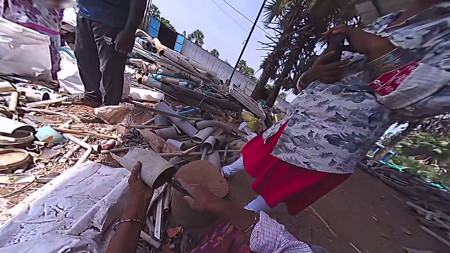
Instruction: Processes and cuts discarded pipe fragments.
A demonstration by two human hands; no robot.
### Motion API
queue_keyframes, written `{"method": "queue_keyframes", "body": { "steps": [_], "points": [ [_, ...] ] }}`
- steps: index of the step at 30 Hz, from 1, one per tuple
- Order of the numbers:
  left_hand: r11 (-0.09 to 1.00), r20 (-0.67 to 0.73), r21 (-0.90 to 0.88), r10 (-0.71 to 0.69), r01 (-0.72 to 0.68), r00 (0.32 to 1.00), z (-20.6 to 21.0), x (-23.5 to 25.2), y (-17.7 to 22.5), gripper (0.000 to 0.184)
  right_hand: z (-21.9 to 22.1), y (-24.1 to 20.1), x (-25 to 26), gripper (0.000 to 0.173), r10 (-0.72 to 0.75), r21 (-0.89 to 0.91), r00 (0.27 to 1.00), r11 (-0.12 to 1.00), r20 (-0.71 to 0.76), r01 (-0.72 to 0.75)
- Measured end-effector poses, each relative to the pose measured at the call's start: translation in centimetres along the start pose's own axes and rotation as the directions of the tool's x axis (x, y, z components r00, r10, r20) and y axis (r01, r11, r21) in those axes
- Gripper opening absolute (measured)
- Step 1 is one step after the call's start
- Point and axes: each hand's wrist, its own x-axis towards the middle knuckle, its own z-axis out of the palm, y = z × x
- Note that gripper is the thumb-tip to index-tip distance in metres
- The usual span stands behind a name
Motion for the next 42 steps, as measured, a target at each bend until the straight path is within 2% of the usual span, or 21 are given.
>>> {"method": "queue_keyframes", "body": {
  "steps": [5,8,12,14,16,20,23,25,27,30,32,36,38,40,42],
  "points": [
    [1.0,-0.016,0.008,-0.009,0.009,1.0,0.2,-0.1,0.0,0.027,-0.3,-0.1,-0.2,0.063,0.013,-0.005,1.0,1.0,0.011,-0.013],
    [1.0,-0.024,0.003,-0.004,0.004,1.0,0.1,-0.1,0.0,0.027,-0.2,-0.1,-0.4,0.064,0.006,0.016,0.999,1.0,-0.033,-0.005],
    [1.0,-0.02,-0.015,0.018,-0.018,1.0,-0.2,0.5,0.1,0.028,-0.4,-0.1,-0.8,0.056,-0.03,0.062,0.979,0.997,-0.204,0.044],
    [0.999,-0.035,-0.032,0.019,-0.02,0.999,-0.3,0.4,0.4,0.029,-0.2,0.0,-1.1,0.048,-0.08,0.05,0.944,0.994,-0.321,0.102],
    [0.998,-0.039,-0.055,0.02,-0.022,0.999,-0.4,0.5,0.7,0.029,0.2,-0.1,-1.3,0.041,-0.168,0.012,0.872,0.981,-0.459,0.195],
    [0.996,-0.052,-0.087,0.013,-0.017,0.999,-0.6,1.0,1.0,0.032,0.6,-0.3,-1.6,0.03,-0.369,-0.128,0.661,0.914,-0.653,0.384],
    [0.993,-0.051,-0.117,-0.02,0.013,0.999,-0.7,1.3,1.3,0.034,0.7,-0.7,-1.4,0.029,-0.504,-0.227,0.514,0.831,-0.694,0.509],
    [0.99,-0.042,-0.135,-0.041,0.035,0.998,-0.7,1.3,1.3,0.036,0.9,-0.9,-1.4,0.031,-0.584,-0.255,0.445,0.757,-0.679,0.602],
    [0.988,-0.04,-0.136,-0.073,0.067,0.996,-0.5,1.1,1.1,0.036,1.0,-1.3,-1.3,0.035,-0.649,-0.211,0.397,0.655,-0.649,0.726],
    [0.977,-0.08,-0.166,-0.147,0.132,0.986,-0.2,0.5,0.6,0.04,1.5,-1.8,-1.0,0.04,-0.685,-0.046,0.369,0.506,-0.628,0.861],
    [0.966,-0.103,-0.189,-0.198,0.176,0.975,-0.1,0.3,0.2,0.043,1.6,-2.0,-0.9,0.036,-0.678,0.03,0.344,0.43,-0.65,0.902],
    [0.944,-0.085,-0.211,-0.278,0.255,0.957,-0.5,-0.1,-0.2,0.047,0.9,-4.3,-2.7,0.028,-0.64,0.065,0.284,0.343,-0.714,0.937],
    [0.953,-0.046,-0.175,-0.26,0.248,0.965,-0.4,-0.5,0.0,0.045,0.8,-4.9,-2.9,0.035,-0.677,0.067,0.263,0.301,-0.687,0.951],
    [0.958,-0.032,-0.124,-0.265,0.259,0.964,0.0,-1.3,0.0,0.045,0.3,-4.9,-2.5,0.044,-0.744,0.064,0.301,0.33,-0.597,0.942],
    [0.962,-0.025,-0.06,-0.268,0.266,0.963,0.4,-2.1,0.3,0.044,-0.5,-4.8,-1.7,0.045,-0.768,0.088,0.392,0.406,-0.506,0.909]
  ]
}}
